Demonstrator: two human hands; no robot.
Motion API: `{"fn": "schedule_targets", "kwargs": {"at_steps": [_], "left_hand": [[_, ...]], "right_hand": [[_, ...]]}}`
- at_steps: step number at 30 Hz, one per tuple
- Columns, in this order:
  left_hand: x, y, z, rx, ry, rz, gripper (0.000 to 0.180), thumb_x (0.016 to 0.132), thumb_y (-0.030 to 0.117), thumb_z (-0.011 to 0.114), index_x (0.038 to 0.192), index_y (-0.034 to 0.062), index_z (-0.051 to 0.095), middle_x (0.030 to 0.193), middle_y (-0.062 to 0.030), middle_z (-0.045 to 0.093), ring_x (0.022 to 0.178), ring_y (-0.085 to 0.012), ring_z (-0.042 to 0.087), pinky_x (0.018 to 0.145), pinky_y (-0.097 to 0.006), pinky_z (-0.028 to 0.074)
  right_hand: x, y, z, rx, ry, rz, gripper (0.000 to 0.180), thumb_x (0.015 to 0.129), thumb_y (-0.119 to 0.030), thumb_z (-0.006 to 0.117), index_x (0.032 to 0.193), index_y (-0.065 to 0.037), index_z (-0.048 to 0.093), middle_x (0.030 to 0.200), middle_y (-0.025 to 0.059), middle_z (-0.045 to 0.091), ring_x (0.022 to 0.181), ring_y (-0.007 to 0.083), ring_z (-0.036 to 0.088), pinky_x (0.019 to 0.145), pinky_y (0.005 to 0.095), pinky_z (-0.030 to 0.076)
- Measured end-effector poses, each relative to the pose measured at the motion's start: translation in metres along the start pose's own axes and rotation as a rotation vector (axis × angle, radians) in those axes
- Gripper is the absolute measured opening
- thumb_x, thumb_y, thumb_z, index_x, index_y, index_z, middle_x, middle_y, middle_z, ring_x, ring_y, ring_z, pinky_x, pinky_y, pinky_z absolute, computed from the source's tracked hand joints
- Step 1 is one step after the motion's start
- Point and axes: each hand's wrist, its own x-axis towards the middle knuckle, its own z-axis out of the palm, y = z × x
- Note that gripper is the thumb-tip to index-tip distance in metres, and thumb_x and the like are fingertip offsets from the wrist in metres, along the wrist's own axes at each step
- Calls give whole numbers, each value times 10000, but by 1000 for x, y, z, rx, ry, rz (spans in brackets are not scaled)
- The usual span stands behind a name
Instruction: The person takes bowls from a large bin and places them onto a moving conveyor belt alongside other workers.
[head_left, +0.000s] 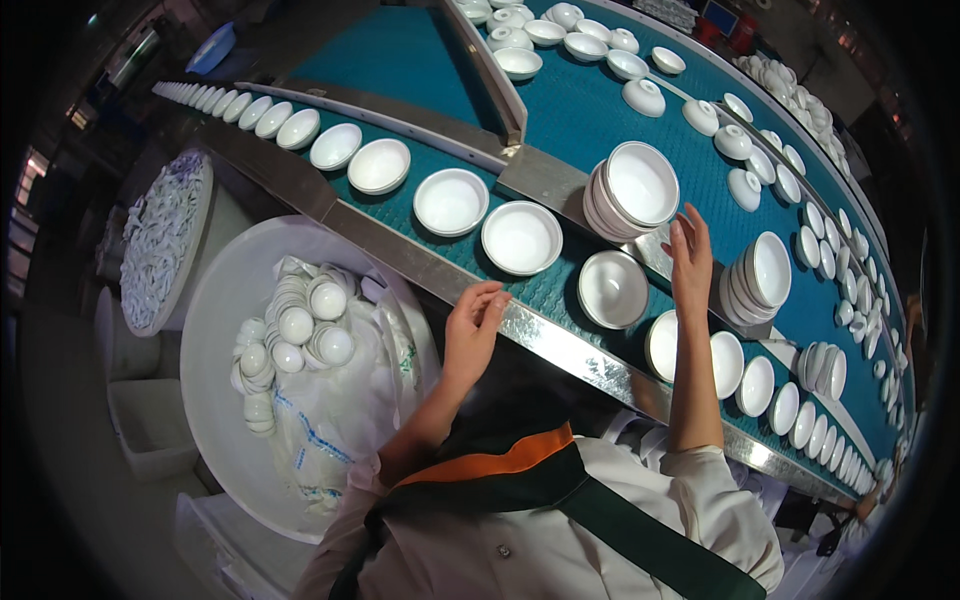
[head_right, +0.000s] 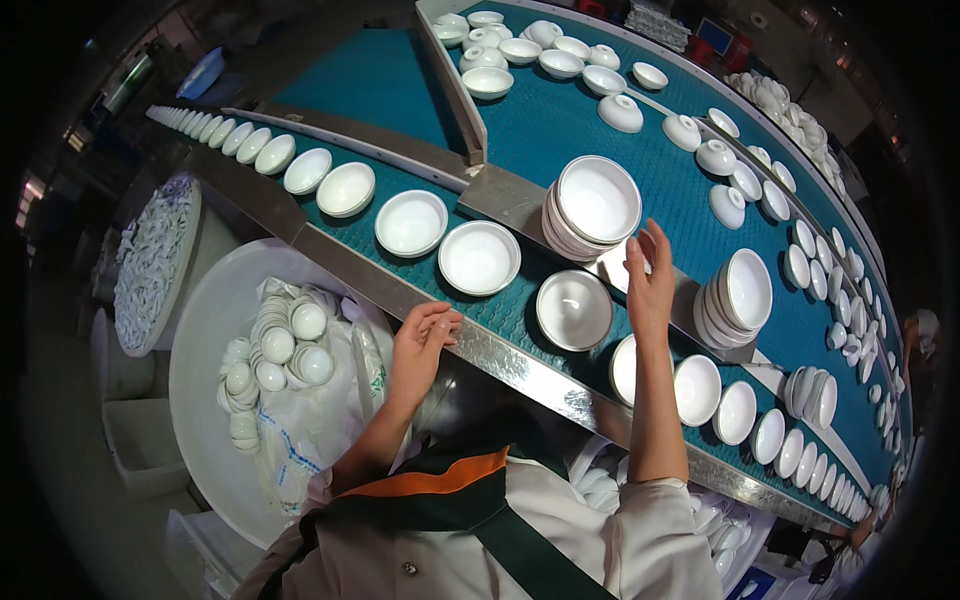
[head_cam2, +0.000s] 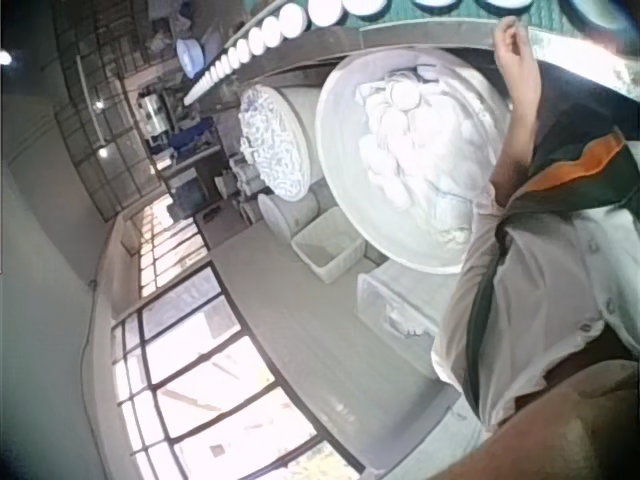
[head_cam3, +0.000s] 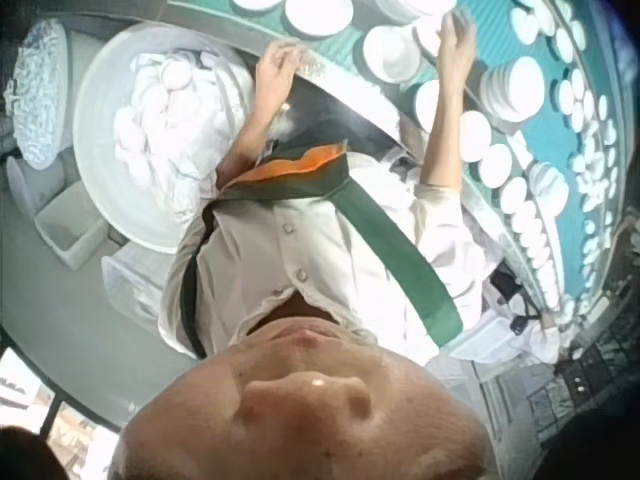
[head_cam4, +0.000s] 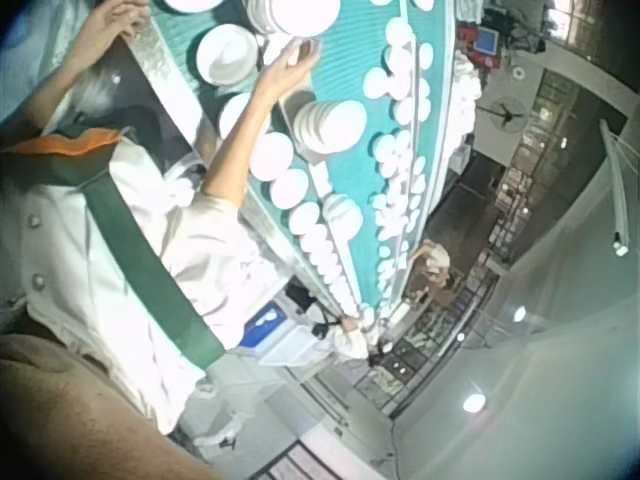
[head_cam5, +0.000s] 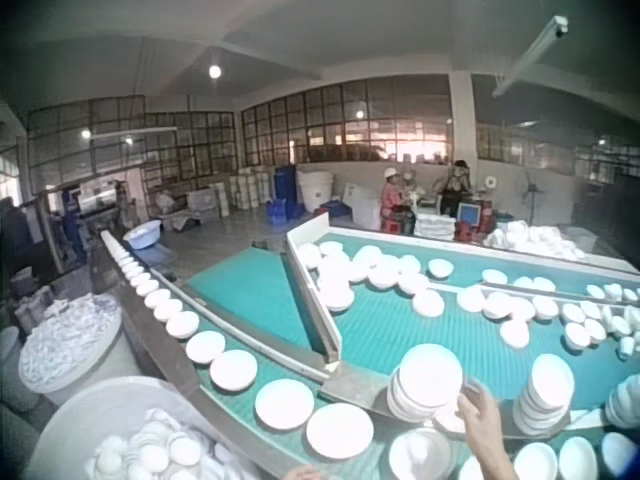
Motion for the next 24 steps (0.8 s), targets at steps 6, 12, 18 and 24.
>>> {"fn": "schedule_targets", "kwargs": {"at_steps": [6, 12, 18, 24], "left_hand": [[28, 7, -16, 393, 161, 178, 245, 884, 90, 580, 1103, -10, 534, 996, -115, 620, 911, -170, 590, 780, -269, 457], [94, 17, -8, 1077, 57, 635, 451, 764, 203, 701, 1126, -7, 532, 1109, -170, 565, 1079, -345, 484, 940, -427, 350], [105, -8, 26, 1235, -270, 721, 393, 721, 253, 731, 952, -29, 586, 1235, -222, 493, 1172, -397, 417, 987, -473, 314], [132, -10, 2, 1229, -262, 688, 215, 735, 37, 627, 916, -59, 561, 1216, -266, 492, 1188, -422, 401, 1015, -488, 293]], "right_hand": [[-96, -4, -25, -303, -233, -37, 313, 867, -161, 601, 1150, -33, 571, 1170, 158, 585, 1074, 317, 563, 895, 369, 457], [-135, 5, -58, -611, -224, -172, 390, 793, -153, 671, 1150, -40, 563, 1188, 182, 556, 1103, 356, 514, 945, 405, 407], [-150, 9, -86, -687, -124, -118, 430, 740, -174, 714, 1119, -19, 580, 1159, 182, 566, 1078, 354, 520, 938, 415, 400], [-170, 25, -71, -816, -144, -173, 306, 730, -110, 703, 1027, -68, 639, 999, 87, 650, 1027, 251, 571, 1025, 472, 325]]}}
